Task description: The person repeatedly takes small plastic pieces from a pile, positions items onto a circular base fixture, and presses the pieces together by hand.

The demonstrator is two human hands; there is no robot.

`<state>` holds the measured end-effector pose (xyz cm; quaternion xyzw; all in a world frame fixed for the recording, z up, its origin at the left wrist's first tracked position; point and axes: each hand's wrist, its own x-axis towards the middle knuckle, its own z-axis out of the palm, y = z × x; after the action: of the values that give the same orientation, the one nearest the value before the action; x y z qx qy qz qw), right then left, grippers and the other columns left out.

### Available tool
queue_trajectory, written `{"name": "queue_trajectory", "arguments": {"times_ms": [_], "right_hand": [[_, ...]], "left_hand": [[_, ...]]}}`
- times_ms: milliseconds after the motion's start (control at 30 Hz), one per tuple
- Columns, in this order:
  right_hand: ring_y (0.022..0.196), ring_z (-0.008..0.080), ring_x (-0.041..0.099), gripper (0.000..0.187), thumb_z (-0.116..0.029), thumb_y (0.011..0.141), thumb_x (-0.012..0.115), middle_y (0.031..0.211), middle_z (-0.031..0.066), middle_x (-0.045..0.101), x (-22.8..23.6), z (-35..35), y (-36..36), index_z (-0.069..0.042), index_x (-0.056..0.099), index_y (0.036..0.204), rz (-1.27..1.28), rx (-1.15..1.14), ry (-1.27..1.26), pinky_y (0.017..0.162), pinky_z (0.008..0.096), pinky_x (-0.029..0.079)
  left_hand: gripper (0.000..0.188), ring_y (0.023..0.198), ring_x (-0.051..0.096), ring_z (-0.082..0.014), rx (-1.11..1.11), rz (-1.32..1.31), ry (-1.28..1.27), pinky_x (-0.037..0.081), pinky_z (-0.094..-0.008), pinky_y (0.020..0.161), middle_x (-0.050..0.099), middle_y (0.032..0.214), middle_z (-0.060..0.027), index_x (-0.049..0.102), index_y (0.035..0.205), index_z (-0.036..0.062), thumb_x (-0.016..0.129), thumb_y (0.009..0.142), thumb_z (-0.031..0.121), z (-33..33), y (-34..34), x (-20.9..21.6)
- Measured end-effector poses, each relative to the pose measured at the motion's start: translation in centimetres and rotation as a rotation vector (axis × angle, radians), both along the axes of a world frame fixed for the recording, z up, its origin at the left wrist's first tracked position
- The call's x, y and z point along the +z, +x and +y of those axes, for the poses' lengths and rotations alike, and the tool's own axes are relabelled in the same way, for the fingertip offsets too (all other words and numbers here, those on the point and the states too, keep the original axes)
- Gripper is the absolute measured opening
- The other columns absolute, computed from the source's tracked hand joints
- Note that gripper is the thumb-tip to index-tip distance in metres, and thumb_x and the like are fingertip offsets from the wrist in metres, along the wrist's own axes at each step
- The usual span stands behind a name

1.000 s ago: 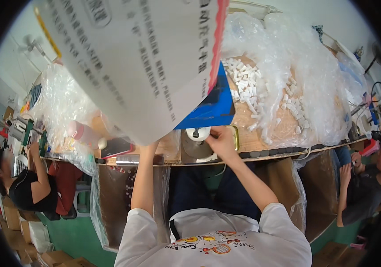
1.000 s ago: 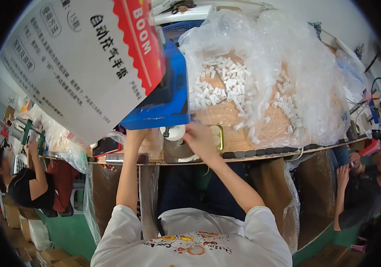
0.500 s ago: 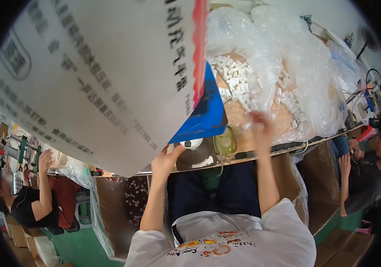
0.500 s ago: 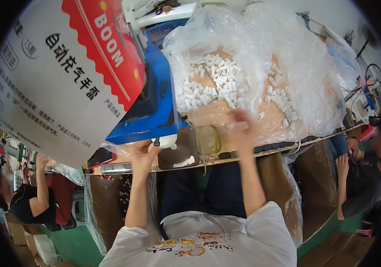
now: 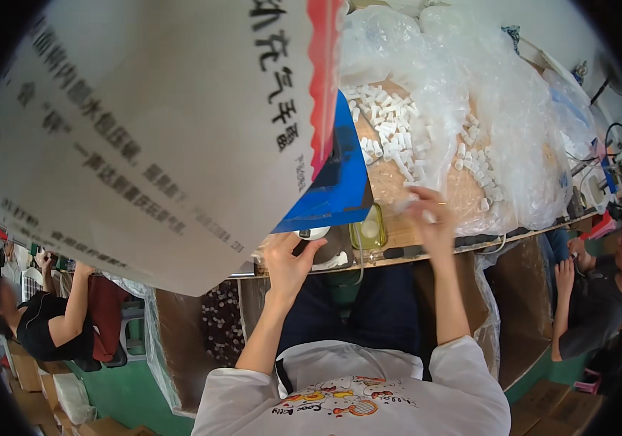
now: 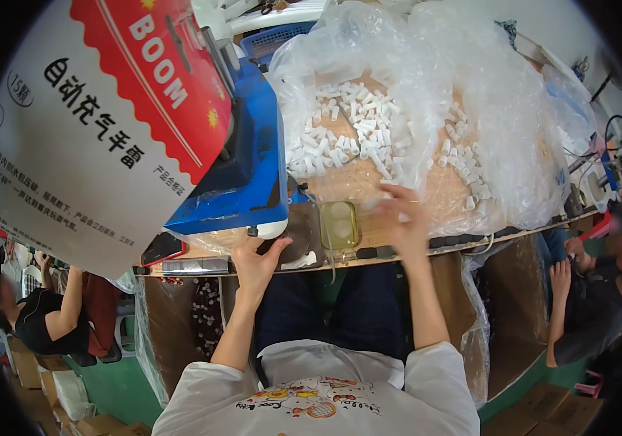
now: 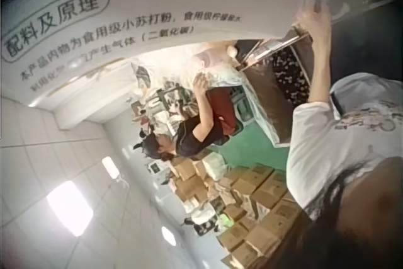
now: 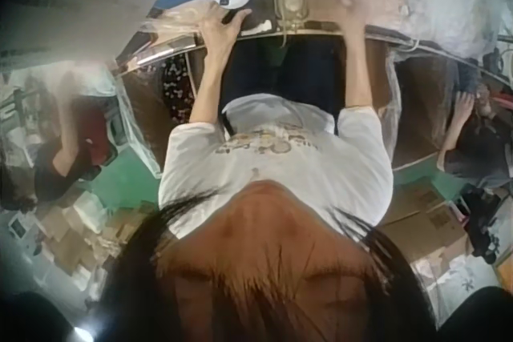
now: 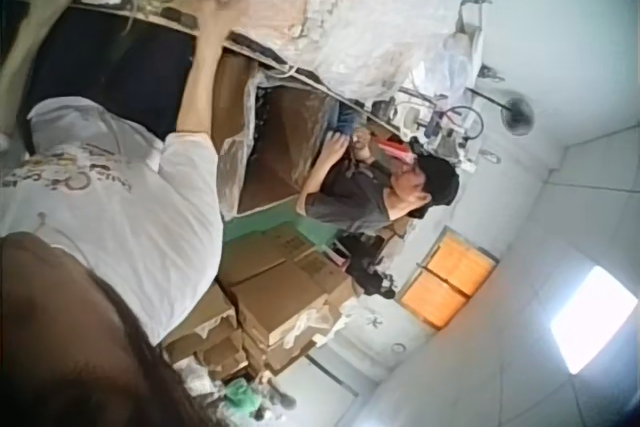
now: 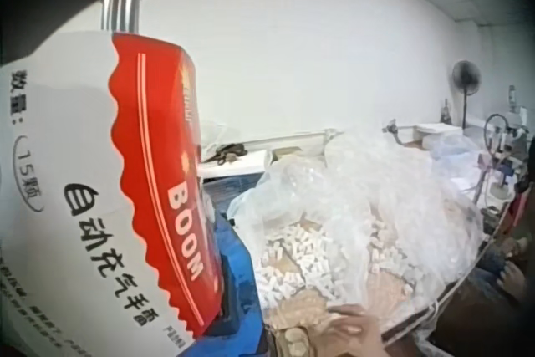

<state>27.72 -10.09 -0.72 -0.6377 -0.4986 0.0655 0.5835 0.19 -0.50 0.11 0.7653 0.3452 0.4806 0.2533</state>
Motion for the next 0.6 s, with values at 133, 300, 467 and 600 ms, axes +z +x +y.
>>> {"name": "queue_trajectory", "arguments": {"times_ms": [133,300,467,600], "right_hand": [[0.113,0.0297,0.061,0.005,-0.003,0.08,0.075,0.104,0.0073,0.069,0.6,1.6,-4.2,-0.004,0.073,0.085,-0.659,0.083,-0.158,0.094,0.0386,0.05],[0.105,0.0234,0.066,0.007,-0.004,0.082,0.074,0.105,0.0082,0.072,2.3,2.0,-6.0,-0.002,0.075,0.089,-0.071,0.128,-0.039,0.091,0.0346,0.051],[0.095,0.0226,0.07,0.019,-0.004,0.083,0.075,0.103,0.0105,0.075,2.6,4.2,-11.1,-0.001,0.074,0.102,0.321,0.332,0.017,0.085,0.0346,0.053],[0.094,0.0314,0.067,0.021,0.001,0.079,0.072,0.098,0.0094,0.071,2.6,5.2,-11.6,-0.001,0.072,0.1,-0.329,0.37,0.174,0.079,0.0401,0.054]], "left_hand": [[0.029,0.085,0.07,-0.0297,0.118,0.055,0.132,0.052,-0.0389,0.074,0.074,0.095,-0.013,0.076,0.093,0.0018,0.088,0.07,0.014,-0.6,0.9,0.5],[0.027,0.076,0.071,-0.0291,0.161,0.067,-0.03,0.052,-0.0361,0.067,0.075,0.089,-0.0136,0.078,0.092,0.0014,0.088,0.071,0.016,-0.8,1.5,2.0],[0.02,0.08,0.069,-0.0291,0.009,0.102,-0.04,0.05,-0.0387,0.077,0.074,0.086,-0.0117,0.079,0.088,0.0013,0.085,0.074,0.014,0.4,0.3,1.9],[0.019,0.086,0.068,-0.0296,-0.01,0.172,-0.001,0.046,-0.0413,0.086,0.073,0.087,-0.011,0.078,0.089,0.0015,0.084,0.073,0.01,0.7,0.1,1.1]]}}
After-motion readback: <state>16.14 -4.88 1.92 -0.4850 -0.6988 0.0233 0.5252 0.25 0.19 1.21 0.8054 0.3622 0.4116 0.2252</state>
